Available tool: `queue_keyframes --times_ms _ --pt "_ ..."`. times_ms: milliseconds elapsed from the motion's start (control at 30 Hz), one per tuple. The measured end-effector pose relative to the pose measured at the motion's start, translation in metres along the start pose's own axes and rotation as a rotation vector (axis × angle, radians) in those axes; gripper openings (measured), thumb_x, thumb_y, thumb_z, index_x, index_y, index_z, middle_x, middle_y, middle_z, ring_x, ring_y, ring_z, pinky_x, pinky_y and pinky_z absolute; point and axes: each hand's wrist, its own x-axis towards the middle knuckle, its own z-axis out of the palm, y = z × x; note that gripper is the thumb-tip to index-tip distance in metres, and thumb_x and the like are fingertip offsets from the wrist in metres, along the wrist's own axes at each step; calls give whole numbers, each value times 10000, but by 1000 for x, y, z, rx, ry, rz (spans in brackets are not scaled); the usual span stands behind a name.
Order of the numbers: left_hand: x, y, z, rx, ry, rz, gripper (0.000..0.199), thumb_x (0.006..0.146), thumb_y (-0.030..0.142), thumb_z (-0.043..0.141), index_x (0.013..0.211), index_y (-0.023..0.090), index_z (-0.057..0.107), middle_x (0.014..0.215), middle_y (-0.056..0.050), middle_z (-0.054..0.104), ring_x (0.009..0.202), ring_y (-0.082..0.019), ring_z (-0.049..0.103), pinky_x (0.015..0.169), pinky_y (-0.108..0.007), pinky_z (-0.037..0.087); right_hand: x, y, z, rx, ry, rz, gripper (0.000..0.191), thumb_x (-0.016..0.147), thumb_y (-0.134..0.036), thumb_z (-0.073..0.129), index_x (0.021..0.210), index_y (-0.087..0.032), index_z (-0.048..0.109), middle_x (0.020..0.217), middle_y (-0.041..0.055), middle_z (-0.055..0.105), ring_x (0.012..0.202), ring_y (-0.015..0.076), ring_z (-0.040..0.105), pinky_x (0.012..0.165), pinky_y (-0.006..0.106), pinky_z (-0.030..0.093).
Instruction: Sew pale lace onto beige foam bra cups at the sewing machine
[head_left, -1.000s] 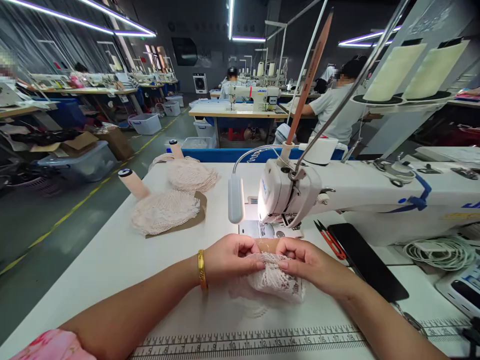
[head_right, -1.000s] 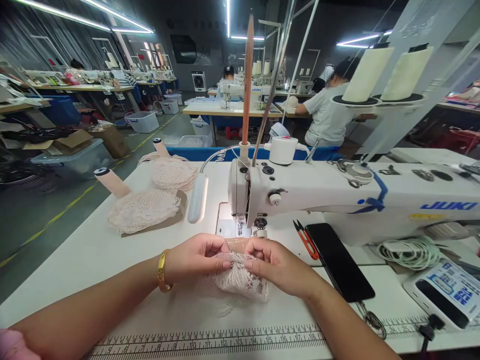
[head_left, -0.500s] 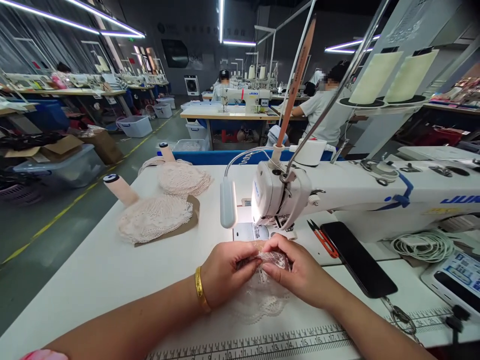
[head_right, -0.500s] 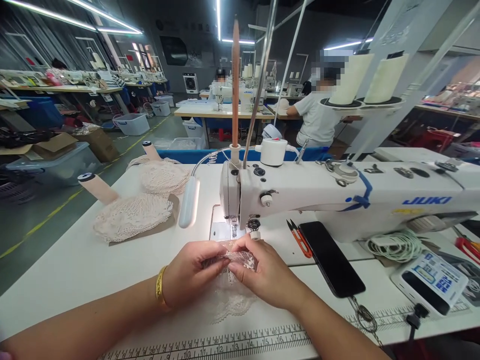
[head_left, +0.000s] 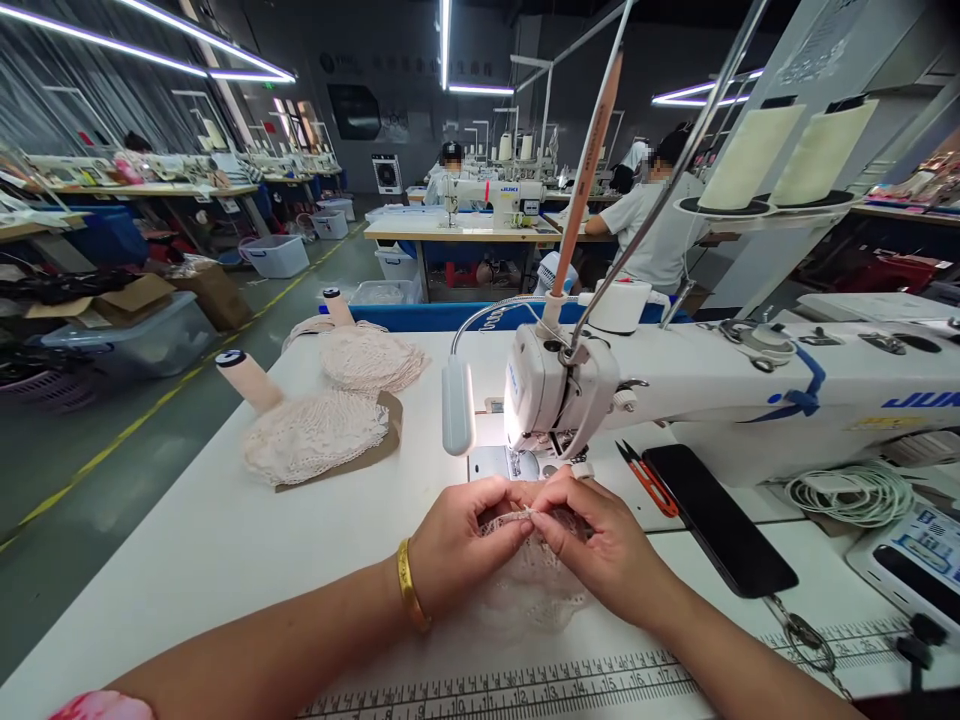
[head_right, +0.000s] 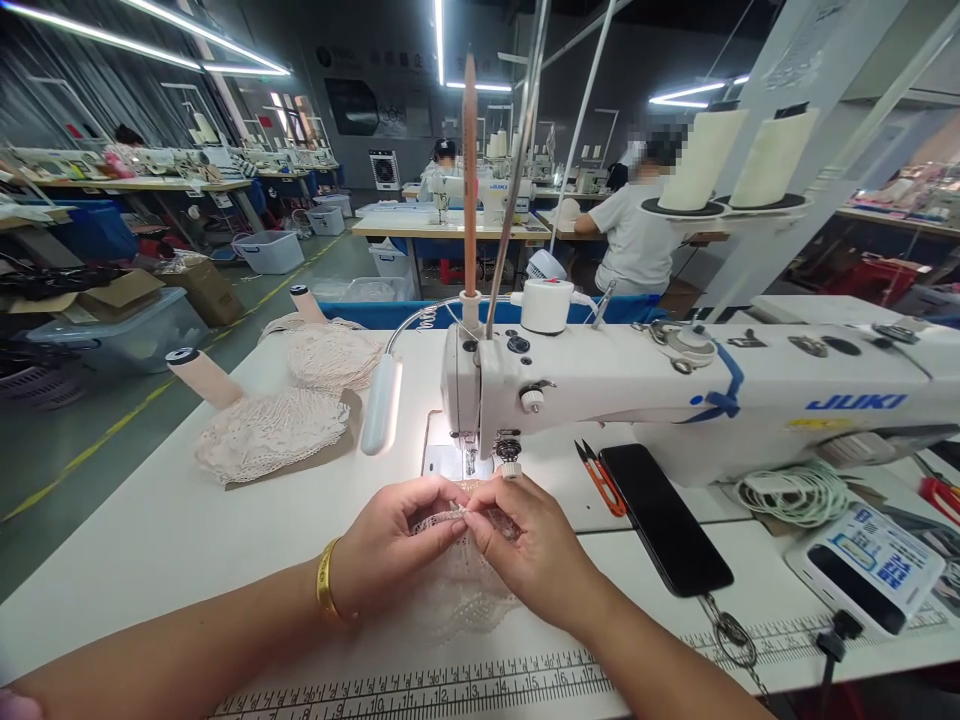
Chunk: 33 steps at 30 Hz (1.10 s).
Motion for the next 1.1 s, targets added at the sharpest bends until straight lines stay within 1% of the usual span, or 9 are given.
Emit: queue_keyframes --times_ms 133,267,433,500,567,633,933,1000,1100 --pt "-10 23 -1 32 -21 -32 256 910 383 663 770 168 664 706 14 587 676 -128 490 636 -263 402 -9 -21 -4 59 -28 62 234 1032 -401 619 853 -249 623 824 8 626 765 184 571 698 301 446" --pt "-17 46 -4 6 -119 -155 269 887 407 649 738 187 611 693 28 529 672 -131 457 615 -266 369 -13 -40 -5 191 -145 264 242 1006 -417 624 839 -244 598 752 -11 599 692 172 549 616 286 419" --pt "6 16 -6 387 6 -207 325 844 365 597 629 222 401 625 36 414 644 -152 380 625 -307 294 13 -15 13 -61 -66 233 182 931 -227 588 750 -232 571 762 -5 582 755 193 552 697 318 413" --pt "16 0 -6 485 56 -168 195 807 337 592 692 217 489 703 8 521 715 -185 467 679 -324 340 21 -2 19 -73 -34 179 186 940 -228 578 754 -233 585 765 -1 574 769 202 565 719 328 428" --pt "21 -8 -7 427 43 -105 146 796 346 594 841 209 613 858 -29 633 842 -223 560 761 -342 407 22 5 22 -46 -23 127 179 969 -264 574 796 -237 613 797 5 588 785 206 582 735 332 447" --pt "21 -10 -10 331 10 -70 213 803 381 606 903 203 666 932 -46 671 910 -238 601 808 -347 445 20 5 21 -24 -27 101 179 998 -307 567 845 -242 633 814 7 605 782 205 591 733 331 456" --pt "18 -4 -17 185 4 -139 304 819 506 662 768 207 645 781 -4 642 765 -189 556 694 -299 422 14 0 14 -30 -35 156 225 1032 -379 540 885 -252 653 787 14 630 789 221 598 731 337 457" --pt "19 -7 -15 214 7 -135 307 838 495 648 729 210 607 752 0 618 745 -185 539 679 -301 408 14 0 14 -58 -32 166 225 1030 -375 533 883 -249 647 797 15 632 785 218 602 726 335 459" --pt "19 -11 -11 471 43 -100 313 883 417 612 667 210 517 721 -10 584 740 -198 514 706 -336 385 17 4 18 -181 -24 167 201 1014 -323 525 860 -242 625 806 15 624 751 210 602 701 331 445"
